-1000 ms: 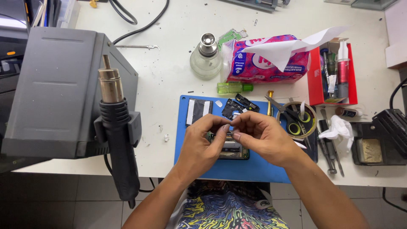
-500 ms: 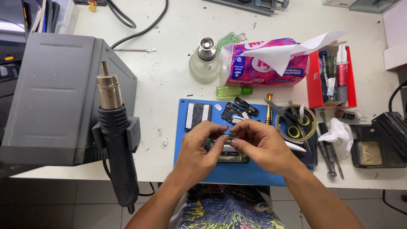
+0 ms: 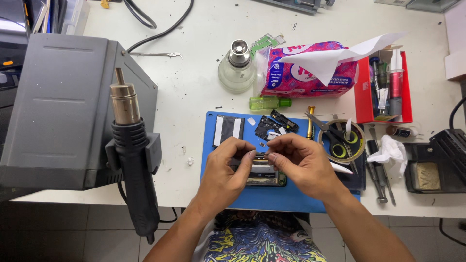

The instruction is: The person cleans a small electronic component with a toothbrush, then places it onto a circuit board. They use scissors to cut a piece of black tape and apply it to the component on the board, followed by using tweezers to adjust the placement.

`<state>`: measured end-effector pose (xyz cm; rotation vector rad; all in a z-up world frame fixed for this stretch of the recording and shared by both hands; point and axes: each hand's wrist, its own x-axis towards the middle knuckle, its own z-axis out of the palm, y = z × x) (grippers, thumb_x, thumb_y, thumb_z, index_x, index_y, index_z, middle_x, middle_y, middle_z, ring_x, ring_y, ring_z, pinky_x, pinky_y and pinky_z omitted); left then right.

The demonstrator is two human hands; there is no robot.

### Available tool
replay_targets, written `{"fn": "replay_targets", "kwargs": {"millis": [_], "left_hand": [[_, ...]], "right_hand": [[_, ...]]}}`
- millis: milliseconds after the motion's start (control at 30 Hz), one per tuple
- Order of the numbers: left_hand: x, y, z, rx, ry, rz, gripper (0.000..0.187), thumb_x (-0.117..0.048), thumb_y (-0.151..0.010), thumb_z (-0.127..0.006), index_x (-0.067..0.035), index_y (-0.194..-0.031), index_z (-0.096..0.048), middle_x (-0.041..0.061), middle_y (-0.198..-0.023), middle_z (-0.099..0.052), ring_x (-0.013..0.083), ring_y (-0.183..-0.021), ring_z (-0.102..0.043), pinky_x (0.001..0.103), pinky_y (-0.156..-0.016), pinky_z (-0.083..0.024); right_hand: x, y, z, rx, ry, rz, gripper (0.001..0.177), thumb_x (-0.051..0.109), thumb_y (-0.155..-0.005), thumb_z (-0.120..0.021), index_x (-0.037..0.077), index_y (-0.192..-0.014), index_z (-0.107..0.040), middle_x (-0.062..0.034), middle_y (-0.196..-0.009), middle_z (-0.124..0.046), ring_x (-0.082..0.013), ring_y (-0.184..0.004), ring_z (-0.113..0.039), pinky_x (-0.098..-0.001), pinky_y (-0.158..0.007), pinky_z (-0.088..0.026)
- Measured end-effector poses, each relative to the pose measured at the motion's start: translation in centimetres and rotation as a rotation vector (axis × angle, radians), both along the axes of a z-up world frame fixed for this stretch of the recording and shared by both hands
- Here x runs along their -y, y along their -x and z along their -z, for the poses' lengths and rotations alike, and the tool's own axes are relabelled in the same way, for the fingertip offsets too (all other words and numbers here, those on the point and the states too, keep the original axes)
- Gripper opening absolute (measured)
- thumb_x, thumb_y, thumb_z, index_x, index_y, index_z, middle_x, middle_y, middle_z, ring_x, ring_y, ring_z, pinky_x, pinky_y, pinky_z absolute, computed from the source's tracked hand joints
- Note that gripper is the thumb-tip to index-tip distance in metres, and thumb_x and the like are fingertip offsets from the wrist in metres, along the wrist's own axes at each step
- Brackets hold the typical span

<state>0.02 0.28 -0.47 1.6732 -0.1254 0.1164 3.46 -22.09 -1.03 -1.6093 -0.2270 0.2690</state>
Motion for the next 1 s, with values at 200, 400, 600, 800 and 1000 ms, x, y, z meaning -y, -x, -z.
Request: {"fn": "replay_targets", "kwargs": {"millis": [200,400,600,800,1000], "left_hand": [[-0.1,0.2,0.1,0.043,-0.053,0.030,0.010,-0.007,-0.110,-0.068,-0.004,-0.109,-0.077,0.014,-0.087,-0.072,0.0326,-0.083,-0.079,0.044,-0.076,-0.063],[-0.3,0.1,-0.6,0.082,0.041,0.051,0.011,-0.003,-0.108,-0.069,-0.004,-0.113,-0.078,0.013,-0.093,-0.074,0.0294,-0.089,-0.079,0.043,-0.080,-0.063],[-0.3,0.2,-0.2,0.105,0.120,0.076,0.014,0.001,-0.106,-0.069,-0.005,-0.114,-0.079,0.012,-0.099,-0.077,0.0283,-0.096,-0.081,0.044,-0.085,-0.065],[-0.2,0.2,-1.5,0.081,0.053,0.109,0.012,-0.002,-0.107,-0.069,-0.006,-0.117,-0.072,0.008,-0.107,-0.072,0.0199,-0.097,-0.072,0.033,-0.087,-0.060],[-0.3,0.2,-1.2,0.042,0.070,0.128,0.034,-0.005,-0.109,-0.068,-0.005,-0.143,-0.067,0.007,-0.114,-0.073,0.0190,-0.105,-0.072,0.035,-0.096,-0.061]], "right_hand": [[-0.2,0.2,-0.3,0.140,0.012,0.035,0.022,-0.007,-0.095,-0.084,-0.007,-0.117,-0.082,-0.0198,-0.094,-0.084,-0.0198,-0.085,-0.079,-0.0374,-0.075,-0.071],[-0.3,0.5,-0.7,0.271,0.008,0.043,0.023,-0.011,-0.093,-0.084,-0.008,-0.116,-0.081,-0.0196,-0.093,-0.081,-0.0205,-0.088,-0.077,-0.0389,-0.076,-0.069],[-0.6,0.8,-0.8,0.385,0.050,0.058,0.025,-0.013,-0.090,-0.085,-0.007,-0.114,-0.081,-0.0190,-0.094,-0.081,-0.0237,-0.088,-0.081,-0.0383,-0.077,-0.070],[-0.6,1.2,-2.2,0.467,0.243,0.013,0.021,-0.002,-0.101,-0.080,0.007,-0.120,-0.076,-0.0091,-0.104,-0.079,-0.0170,-0.085,-0.073,-0.0253,-0.060,-0.049],[-0.5,1.1,-2.4,0.472,0.319,0.027,0.025,0.002,-0.101,-0.082,0.009,-0.124,-0.078,-0.0074,-0.106,-0.078,-0.0148,-0.081,-0.070,-0.0256,-0.057,-0.046]]}}
